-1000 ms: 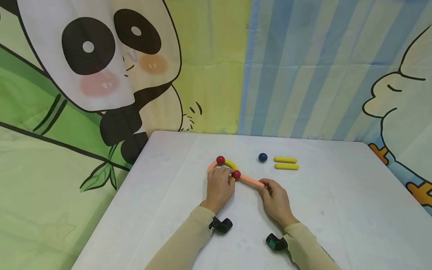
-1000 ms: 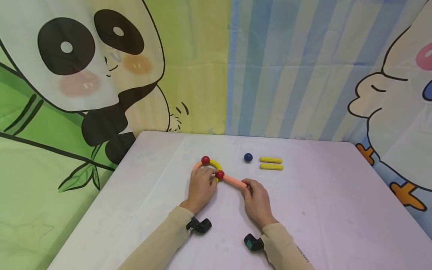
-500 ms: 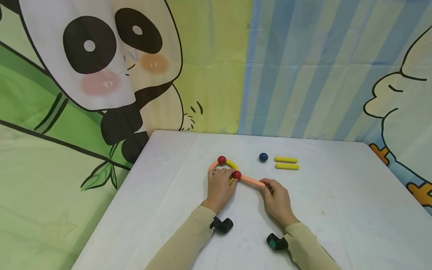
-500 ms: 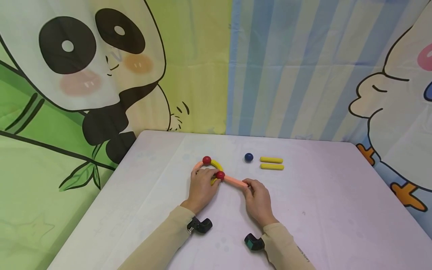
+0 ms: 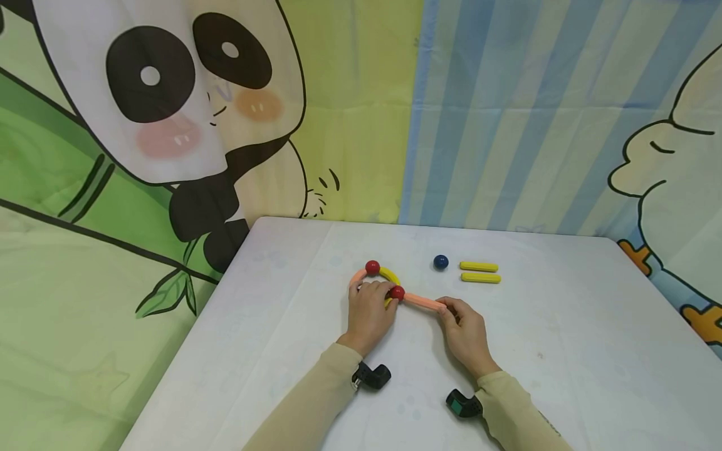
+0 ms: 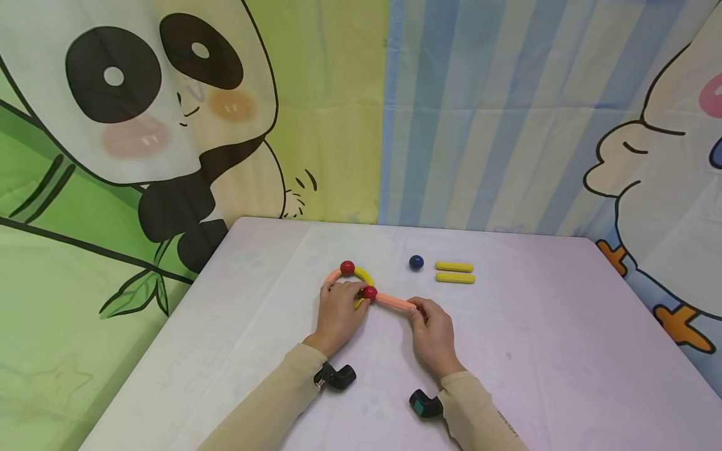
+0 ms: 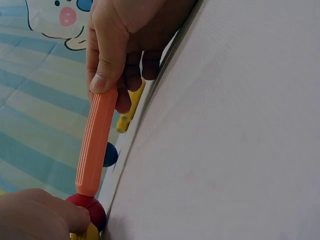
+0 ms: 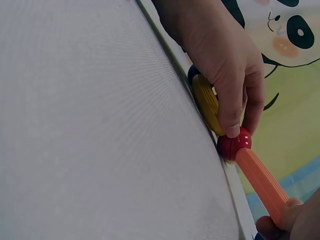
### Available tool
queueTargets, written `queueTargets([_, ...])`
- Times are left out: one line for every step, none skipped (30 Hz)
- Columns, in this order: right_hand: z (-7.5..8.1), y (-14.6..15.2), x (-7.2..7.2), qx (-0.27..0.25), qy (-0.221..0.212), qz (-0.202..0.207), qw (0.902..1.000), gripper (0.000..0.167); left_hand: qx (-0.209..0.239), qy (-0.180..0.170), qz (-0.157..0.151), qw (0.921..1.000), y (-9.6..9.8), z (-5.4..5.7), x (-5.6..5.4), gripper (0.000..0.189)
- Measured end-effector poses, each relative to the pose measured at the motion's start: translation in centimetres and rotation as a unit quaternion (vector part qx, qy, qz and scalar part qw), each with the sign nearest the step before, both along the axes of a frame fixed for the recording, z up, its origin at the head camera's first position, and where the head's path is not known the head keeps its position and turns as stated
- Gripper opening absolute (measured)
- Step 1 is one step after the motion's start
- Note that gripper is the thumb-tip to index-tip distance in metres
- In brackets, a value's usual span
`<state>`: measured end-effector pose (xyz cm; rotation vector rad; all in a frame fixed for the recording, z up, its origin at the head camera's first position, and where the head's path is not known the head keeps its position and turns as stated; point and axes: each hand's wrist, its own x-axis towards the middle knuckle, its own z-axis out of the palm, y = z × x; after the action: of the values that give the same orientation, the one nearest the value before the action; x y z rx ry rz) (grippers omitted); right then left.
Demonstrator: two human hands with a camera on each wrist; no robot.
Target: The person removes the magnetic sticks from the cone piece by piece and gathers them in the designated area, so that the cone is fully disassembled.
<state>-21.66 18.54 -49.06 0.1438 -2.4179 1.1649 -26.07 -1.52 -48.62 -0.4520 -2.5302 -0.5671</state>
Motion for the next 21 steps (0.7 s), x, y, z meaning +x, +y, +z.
queueTargets([-0.01, 0.03, -0.04, -0.003, -0.001, 0.0, 1.0, 0.013, 0.001, -0.001, 0.0, 1.0, 0.01, 0.01, 0.02, 0.026])
queueTargets([0.02, 0.04, -0.03, -0.005, -0.003, 0.0, 1.0, 0.013, 0.002, -0.002, 0.0, 1.0, 0.03, 0.02, 0.04, 0.026])
queueTargets([0.04, 0.07, -0.03, -0.006, -0.005, 0.001, 1.0, 0.014, 0.002, -0.003, 0.0, 1.0, 0.05, 0.04, 0.06, 0.026])
queueTargets([0.07, 0.1, -0.02, -0.008, -0.009, 0.001, 0.9999, 0.014, 0.003, -0.005, 0.0, 1.0, 0.05, 0.06, 0.08, 0.026])
queueTargets([0.1, 0.13, -0.02, -0.008, -0.013, 0.001, 0.9999, 0.014, 0.003, -0.005, 0.0, 1.0, 0.06, 0.08, 0.1, 0.026])
queueTargets([0.12, 0.16, -0.02, -0.01, -0.018, 0.0, 0.9998, 0.014, 0.002, -0.006, 0.001, 1.0, 0.06, 0.09, 0.11, 0.026])
queueTargets([0.16, 0.18, -0.01, -0.01, -0.02, 0.001, 0.9997, 0.014, 0.003, -0.007, 0.001, 1.0, 0.07, 0.1, 0.12, 0.026])
queueTargets([0.21, 0.2, -0.01, -0.01, -0.024, 0.002, 0.9997, 0.014, 0.003, -0.007, 0.001, 1.0, 0.08, 0.1, 0.14, 0.026])
queueTargets([0.23, 0.22, -0.02, -0.01, -0.027, 0.002, 0.9996, 0.014, 0.004, -0.007, 0.002, 1.0, 0.07, 0.1, 0.16, 0.026])
queueTargets([0.26, 0.25, -0.02, -0.01, -0.03, 0.002, 0.9995, 0.014, 0.004, -0.006, 0.002, 1.0, 0.08, 0.12, 0.18, 0.026])
queueTargets([0.29, 0.26, -0.03, -0.011, -0.032, 0.003, 0.9994, 0.014, 0.006, -0.005, 0.002, 1.0, 0.08, 0.11, 0.2, 0.026])
queueTargets([0.29, 0.3, -0.04, -0.011, -0.034, 0.004, 0.9994, 0.015, 0.007, -0.005, 0.002, 1.0, 0.09, 0.12, 0.22, 0.026])
queueTargets([0.29, 0.33, -0.07, -0.011, -0.034, 0.006, 0.9993, 0.015, 0.007, -0.004, 0.003, 1.0, 0.09, 0.13, 0.24, 0.026])
queueTargets([0.28, 0.39, -0.1, -0.012, -0.036, 0.006, 0.9993, 0.015, 0.007, -0.003, 0.003, 1.0, 0.1, 0.13, 0.25, 0.026])
queueTargets([0.26, 0.45, -0.14, -0.014, -0.038, 0.006, 0.9991, 0.015, 0.008, -0.002, 0.003, 1.0, 0.1, 0.14, 0.26, 0.026])
queueTargets([0.25, 0.53, -0.17, -0.016, -0.041, 0.007, 0.999, 0.015, 0.008, -0.002, 0.003, 1.0, 0.09, 0.13, 0.26, 0.025])
queueTargets([0.22, 0.62, -0.22, -0.018, -0.045, 0.007, 0.9988, 0.015, 0.009, -0.001, 0.002, 1.0, 0.1, 0.11, 0.25, 0.025])
queueTargets([0.2, 0.7, -0.26, -0.02, -0.05, 0.007, 0.9986, 0.015, 0.009, -0.001, 0.002, 1.0, 0.11, 0.11, 0.24, 0.025])
queueTargets([0.22, 0.77, -0.29, -0.022, -0.053, 0.007, 0.9983, 0.015, 0.009, 0.0, 0.002, 1.0, 0.11, 0.08, 0.22, 0.025])
queueTargets([0.26, 0.84, -0.3, -0.025, -0.058, 0.007, 0.998, 0.016, 0.01, 0.0, 0.001, 0.9999, 0.11, 0.06, 0.2, 0.025])
queueTargets([0.27, 0.9, -0.33, -0.026, -0.064, 0.007, 0.9976, 0.016, 0.01, 0.001, 0.001, 1.0, 0.11, 0.04, 0.18, 0.025])
